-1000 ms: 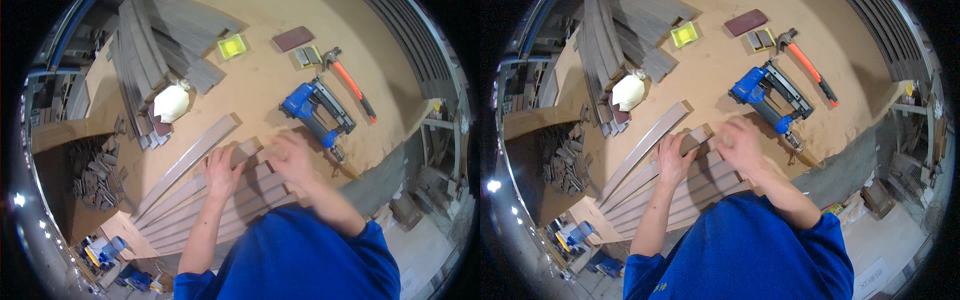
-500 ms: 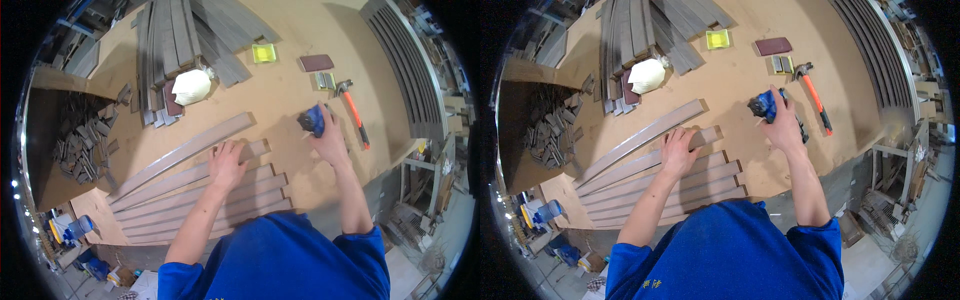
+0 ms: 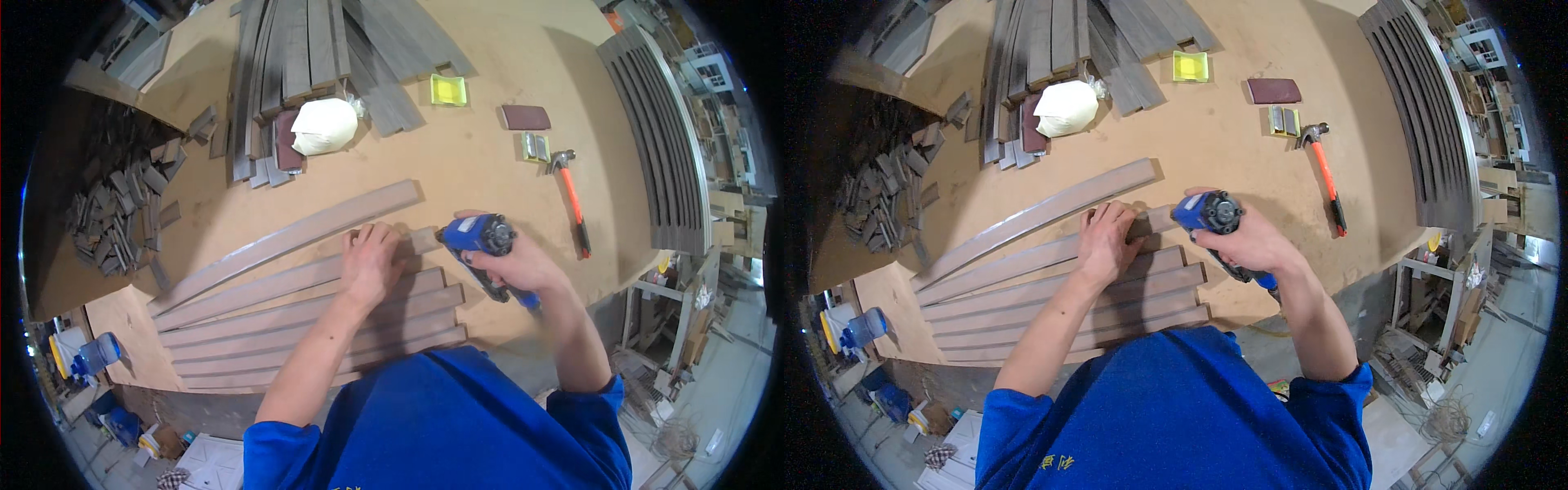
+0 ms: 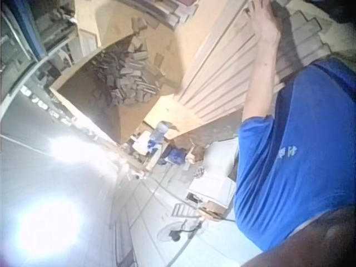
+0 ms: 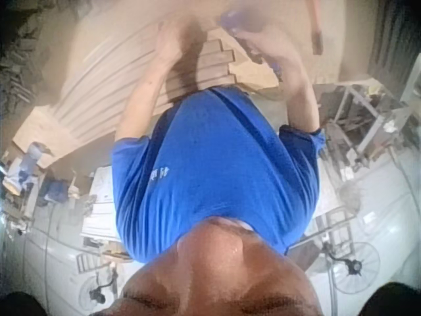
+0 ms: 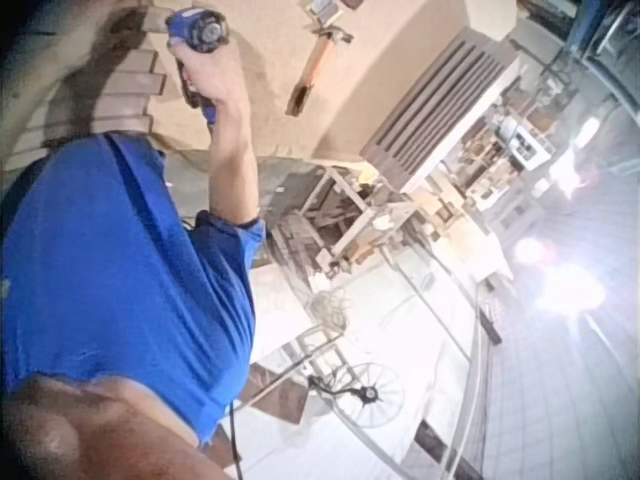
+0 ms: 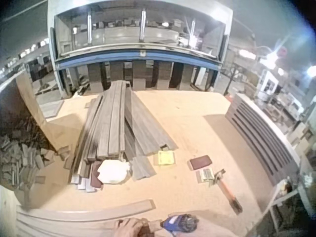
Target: The worker is assembling wooden components by attaching small wood blocks to longer strips using a pneumatic nail gun.
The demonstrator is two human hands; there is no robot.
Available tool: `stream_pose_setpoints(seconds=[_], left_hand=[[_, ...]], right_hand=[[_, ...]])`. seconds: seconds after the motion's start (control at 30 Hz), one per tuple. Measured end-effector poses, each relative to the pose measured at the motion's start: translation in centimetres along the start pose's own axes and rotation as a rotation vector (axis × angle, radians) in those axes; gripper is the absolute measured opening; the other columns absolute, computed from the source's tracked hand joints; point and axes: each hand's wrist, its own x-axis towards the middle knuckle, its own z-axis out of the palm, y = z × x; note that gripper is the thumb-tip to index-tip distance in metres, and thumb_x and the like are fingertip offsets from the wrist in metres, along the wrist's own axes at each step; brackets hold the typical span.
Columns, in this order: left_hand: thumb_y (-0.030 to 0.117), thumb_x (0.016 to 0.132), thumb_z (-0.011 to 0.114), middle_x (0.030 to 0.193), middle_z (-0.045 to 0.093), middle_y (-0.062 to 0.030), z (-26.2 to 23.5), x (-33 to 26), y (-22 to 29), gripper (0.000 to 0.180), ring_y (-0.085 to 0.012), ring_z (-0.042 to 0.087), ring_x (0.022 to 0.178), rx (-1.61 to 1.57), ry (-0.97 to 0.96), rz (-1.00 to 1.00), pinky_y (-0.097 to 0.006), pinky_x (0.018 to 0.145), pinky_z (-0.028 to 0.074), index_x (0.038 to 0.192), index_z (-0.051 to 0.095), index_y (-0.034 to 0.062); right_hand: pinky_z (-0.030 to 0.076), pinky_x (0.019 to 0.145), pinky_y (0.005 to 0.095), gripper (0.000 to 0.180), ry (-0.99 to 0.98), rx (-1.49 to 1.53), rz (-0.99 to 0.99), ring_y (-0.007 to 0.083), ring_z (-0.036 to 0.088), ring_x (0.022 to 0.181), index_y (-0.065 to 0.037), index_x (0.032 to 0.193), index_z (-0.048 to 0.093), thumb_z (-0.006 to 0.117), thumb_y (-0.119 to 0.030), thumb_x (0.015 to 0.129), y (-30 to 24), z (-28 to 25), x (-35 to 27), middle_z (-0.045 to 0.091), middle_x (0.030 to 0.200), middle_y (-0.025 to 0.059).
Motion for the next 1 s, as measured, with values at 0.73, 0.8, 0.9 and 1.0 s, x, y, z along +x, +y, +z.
stream_pose_setpoints(seconds=[0.73,0.8,0.9,1.0], left_hand=[[0.024,0.076,0.089,0.122,0.063,-0.0041,-0.3,0.2,0.5,0.061,-0.026,0.057,0.125,0.027,-0.014,-0.028,-0.052,0.11,0.039,0.131,0.064,0.0178],[0.023,0.075,0.089,0.121,0.063,-0.0045,-0.4,0.2,0.5,0.062,-0.0262,0.057,0.125,0.001,-0.019,-0.029,-0.053,0.11,0.039,0.132,0.064,0.0181],[0.022,0.075,0.09,0.12,0.064,-0.0052,-0.2,0.2,0.4,0.062,-0.0264,0.057,0.125,0.002,-0.008,-0.028,-0.053,0.111,0.038,0.131,0.064,0.0173],[0.024,0.076,0.089,0.122,0.063,-0.0055,0.0,0.2,0.3,0.061,-0.0265,0.056,0.127,0.02,-0.009,-0.034,-0.053,0.111,0.038,0.131,0.064,0.017]], right_hand=[[0.05,0.055,0.0272,0.066,-0.023,-0.077,0.048,0.0078,0.054,0.059,-0.021,0.155,0.05,0.072,-0.009,0.094,0.9,2.1,-0.4,0.061,0.084,-0.001],[0.05,0.055,0.0273,0.066,-0.022,-0.081,0.051,0.0078,0.054,0.059,-0.021,0.155,0.05,0.072,-0.009,0.094,0.5,2.2,-0.6,0.061,0.084,-0.0009],[0.05,0.055,0.0273,0.066,-0.002,-0.128,0.046,0.0078,0.055,0.059,-0.021,0.154,0.051,0.072,-0.009,0.093,0.0,2.8,-0.7,0.062,0.085,-0.0008],[0.051,0.058,0.0289,0.067,0.013,-0.153,0.03,0.0092,0.057,0.061,-0.021,0.153,0.052,0.075,-0.017,0.091,0.7,2.7,-0.5,0.064,0.088,0.0014]])
